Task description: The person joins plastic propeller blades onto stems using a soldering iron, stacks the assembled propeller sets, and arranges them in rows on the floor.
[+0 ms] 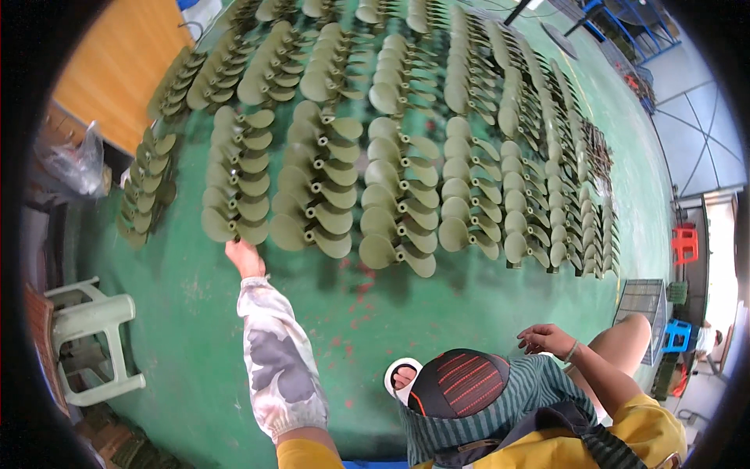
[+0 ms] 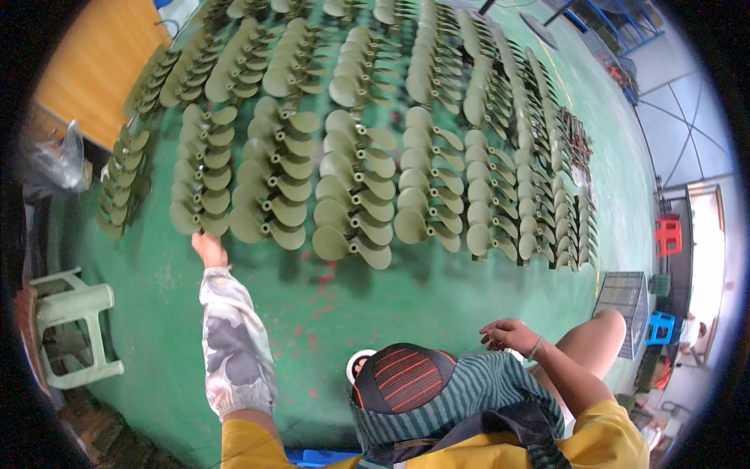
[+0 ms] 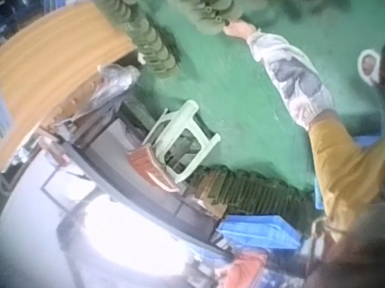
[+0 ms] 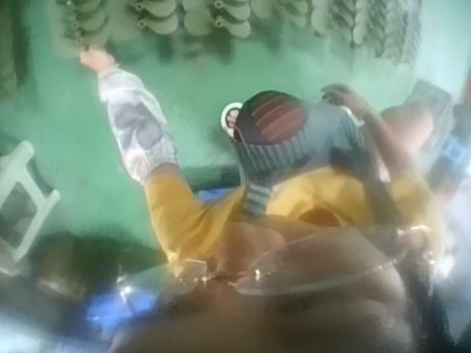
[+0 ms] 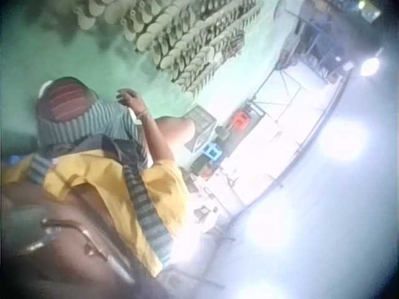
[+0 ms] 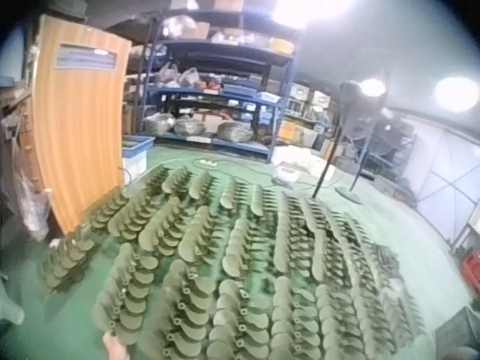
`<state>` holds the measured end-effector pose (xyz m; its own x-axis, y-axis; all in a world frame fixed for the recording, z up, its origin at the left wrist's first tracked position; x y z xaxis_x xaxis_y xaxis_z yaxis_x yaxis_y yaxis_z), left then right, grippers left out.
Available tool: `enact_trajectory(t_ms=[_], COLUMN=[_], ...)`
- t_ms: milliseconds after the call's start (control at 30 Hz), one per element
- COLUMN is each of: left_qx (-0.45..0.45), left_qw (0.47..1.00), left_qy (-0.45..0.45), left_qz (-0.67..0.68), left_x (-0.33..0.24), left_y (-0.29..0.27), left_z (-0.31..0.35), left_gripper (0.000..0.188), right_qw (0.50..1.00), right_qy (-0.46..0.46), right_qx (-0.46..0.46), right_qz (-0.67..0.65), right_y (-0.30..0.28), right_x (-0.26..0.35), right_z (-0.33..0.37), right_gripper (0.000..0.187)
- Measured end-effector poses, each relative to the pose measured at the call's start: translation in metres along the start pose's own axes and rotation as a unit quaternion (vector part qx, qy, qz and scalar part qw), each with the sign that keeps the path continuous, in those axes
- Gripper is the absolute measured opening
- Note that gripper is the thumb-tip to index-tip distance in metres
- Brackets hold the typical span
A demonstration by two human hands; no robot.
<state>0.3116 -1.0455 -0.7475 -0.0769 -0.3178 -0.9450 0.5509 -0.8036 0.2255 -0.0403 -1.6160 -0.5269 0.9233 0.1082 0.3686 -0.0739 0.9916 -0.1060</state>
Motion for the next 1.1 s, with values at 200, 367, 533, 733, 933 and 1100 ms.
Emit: enact_trajectory(t_ms=[200,367,533,733,933,1100], left_qx=[0.021,0.073,0.085,0.324,0.441,0.577], left_qw=[0.992,0.985,0.991,0.938,0.891,0.791], left_qy=[0.009,-0.024,-0.015,0.083,-0.056,-0.128], left_qz=[0.128,0.157,0.103,-0.090,-0.095,-0.159], left_x=[-0.067,-0.133,-0.200,-0.236,-0.213,-0.175], left_y=[-0.022,-0.099,-0.151,-0.064,0.180,0.379], left_z=[0.013,0.072,0.165,0.231,0.302,0.430], left_gripper=[0.031,0.044,0.043,0.040,0.043,0.046], right_qw=[1.000,0.994,0.889,0.732,0.820,0.829], right_qy=[-0.008,-0.102,-0.407,-0.632,-0.437,-0.477], right_qx=[0.008,0.049,0.177,0.182,0.221,0.015], right_qz=[-0.027,0.003,0.110,0.179,0.295,0.292], right_y=[-0.001,0.032,0.108,0.093,-0.094,-0.252], right_x=[0.010,0.076,0.216,0.284,0.180,0.039], right_z=[0.012,0.003,-0.003,0.032,0.068,0.126], right_gripper=[0.027,0.028,0.038,0.088,0.054,0.026])
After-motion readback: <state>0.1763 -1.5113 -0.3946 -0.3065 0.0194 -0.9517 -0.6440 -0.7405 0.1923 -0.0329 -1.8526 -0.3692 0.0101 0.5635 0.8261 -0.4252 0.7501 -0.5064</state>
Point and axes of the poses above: each hand's wrist, its own z-axis away from the middle knuckle, its own y-axis out of the palm, x = y × z, the point moved 2 cm from there along -z, towards the middle knuckle, and after that the axes turned 5 degrees about -z, right-handed, at the moved point
